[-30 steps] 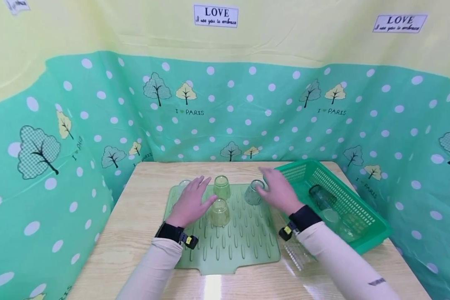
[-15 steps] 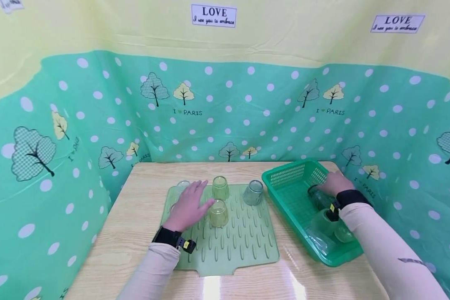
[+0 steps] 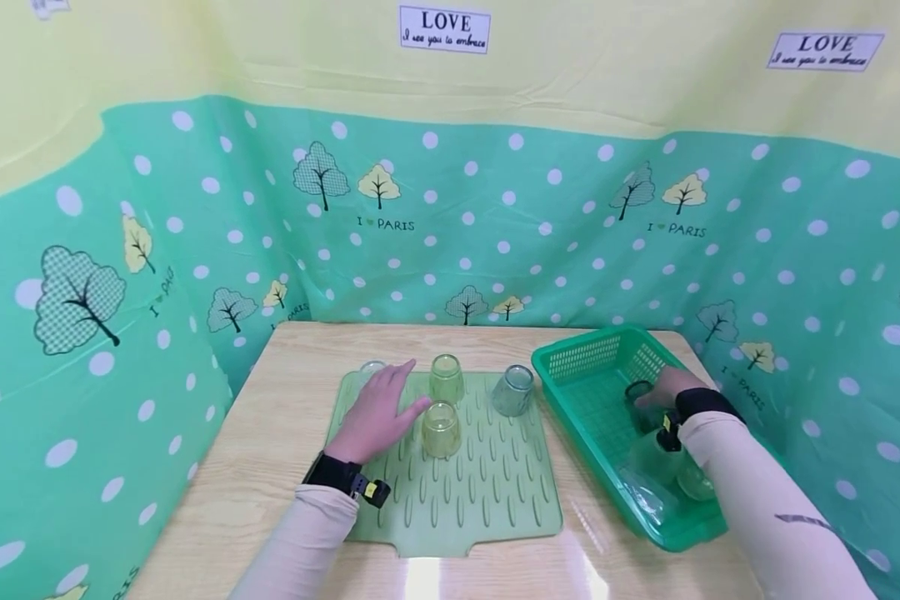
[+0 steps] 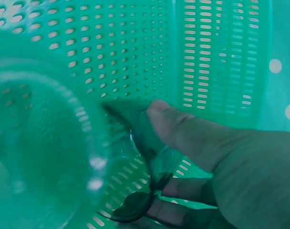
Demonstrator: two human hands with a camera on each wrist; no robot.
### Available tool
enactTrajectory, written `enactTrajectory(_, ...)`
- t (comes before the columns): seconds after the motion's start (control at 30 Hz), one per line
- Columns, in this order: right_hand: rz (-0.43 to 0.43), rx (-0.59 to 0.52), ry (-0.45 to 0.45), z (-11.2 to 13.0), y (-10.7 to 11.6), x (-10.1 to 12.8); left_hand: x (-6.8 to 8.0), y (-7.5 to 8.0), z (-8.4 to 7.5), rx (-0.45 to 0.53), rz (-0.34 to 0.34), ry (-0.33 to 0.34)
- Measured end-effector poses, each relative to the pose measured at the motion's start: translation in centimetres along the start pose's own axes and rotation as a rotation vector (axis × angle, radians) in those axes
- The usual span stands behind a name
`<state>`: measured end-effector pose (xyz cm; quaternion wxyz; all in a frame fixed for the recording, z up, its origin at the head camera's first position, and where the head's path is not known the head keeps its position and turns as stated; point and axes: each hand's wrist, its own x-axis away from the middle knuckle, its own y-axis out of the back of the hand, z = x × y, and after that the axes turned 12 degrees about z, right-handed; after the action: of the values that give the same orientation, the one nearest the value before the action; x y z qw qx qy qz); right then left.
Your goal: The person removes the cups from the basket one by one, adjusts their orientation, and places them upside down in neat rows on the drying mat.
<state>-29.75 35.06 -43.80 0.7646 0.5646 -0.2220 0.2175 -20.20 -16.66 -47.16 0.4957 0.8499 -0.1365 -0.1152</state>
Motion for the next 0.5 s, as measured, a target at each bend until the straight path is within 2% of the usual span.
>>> enactTrajectory(0.2, 0.002, -0.016, -0.004, 0.37, -0.26, -0.72, 0.09, 0.16, 0.16, 0.002, 0.002, 0.012)
enactTrajectory(0.5, 0.089, -0.006, -0.040, -0.36, 0.29, -0.73, -0.30, 0.03, 0.19, 0.003, 0.004, -0.002)
